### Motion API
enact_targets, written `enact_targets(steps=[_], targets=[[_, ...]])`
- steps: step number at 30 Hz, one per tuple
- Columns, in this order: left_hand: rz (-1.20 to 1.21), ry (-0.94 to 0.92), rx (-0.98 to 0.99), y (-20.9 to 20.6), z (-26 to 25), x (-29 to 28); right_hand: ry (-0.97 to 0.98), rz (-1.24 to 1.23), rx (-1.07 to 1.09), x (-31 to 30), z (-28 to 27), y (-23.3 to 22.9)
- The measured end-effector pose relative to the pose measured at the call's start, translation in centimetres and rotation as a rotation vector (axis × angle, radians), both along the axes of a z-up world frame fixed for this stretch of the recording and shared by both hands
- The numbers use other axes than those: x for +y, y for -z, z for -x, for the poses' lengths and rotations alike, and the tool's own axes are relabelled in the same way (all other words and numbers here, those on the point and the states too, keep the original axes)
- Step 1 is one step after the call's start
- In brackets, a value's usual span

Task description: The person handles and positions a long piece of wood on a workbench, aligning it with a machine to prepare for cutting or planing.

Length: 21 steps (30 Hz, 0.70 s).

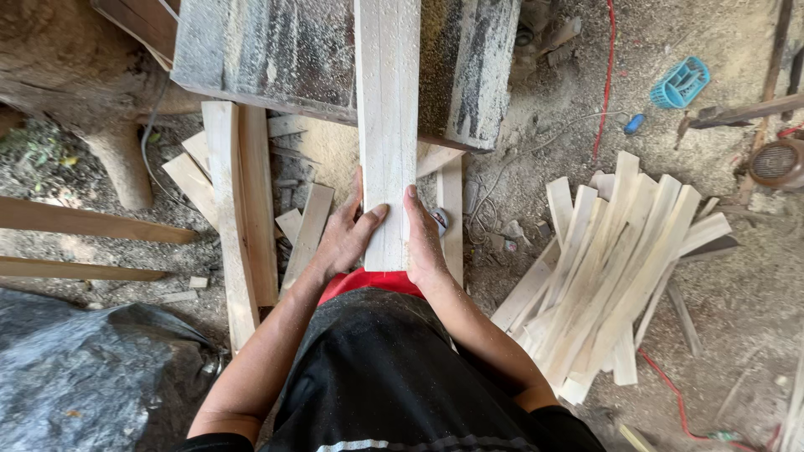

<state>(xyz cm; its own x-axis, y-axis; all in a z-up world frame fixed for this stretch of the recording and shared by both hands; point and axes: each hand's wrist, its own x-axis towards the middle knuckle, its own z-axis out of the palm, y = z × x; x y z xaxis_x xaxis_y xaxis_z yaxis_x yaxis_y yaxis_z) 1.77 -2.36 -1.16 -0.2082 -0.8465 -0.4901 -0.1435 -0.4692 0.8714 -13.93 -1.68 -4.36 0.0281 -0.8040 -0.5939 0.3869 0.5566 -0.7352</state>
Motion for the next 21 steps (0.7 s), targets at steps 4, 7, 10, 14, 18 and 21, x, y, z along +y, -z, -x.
enact_targets(steps=[4,7,10,14,18,21], targets=[[0.098,0.025,-0.088,0.7,0.4,-0.1,0.002,-0.075,0.024,-0.5,0.0,-0.1],[0.080,0.023,-0.094,0.3,0.6,-0.4,0.021,-0.094,0.057,-0.5,0.3,0.1],[0.110,0.010,-0.062,0.0,0.7,-0.8,0.020,-0.086,0.088,-0.8,0.6,0.6],[0.078,0.013,-0.067,-0.6,0.9,-0.9,0.048,-0.041,0.052,-0.7,0.6,0.9],[0.024,0.027,-0.110,-0.8,1.0,-1.2,0.039,-0.044,0.069,-1.0,0.6,0.4],[0.081,0.037,-0.093,0.3,1.1,-1.4,0.043,-0.078,0.063,-1.1,0.7,0.2]])
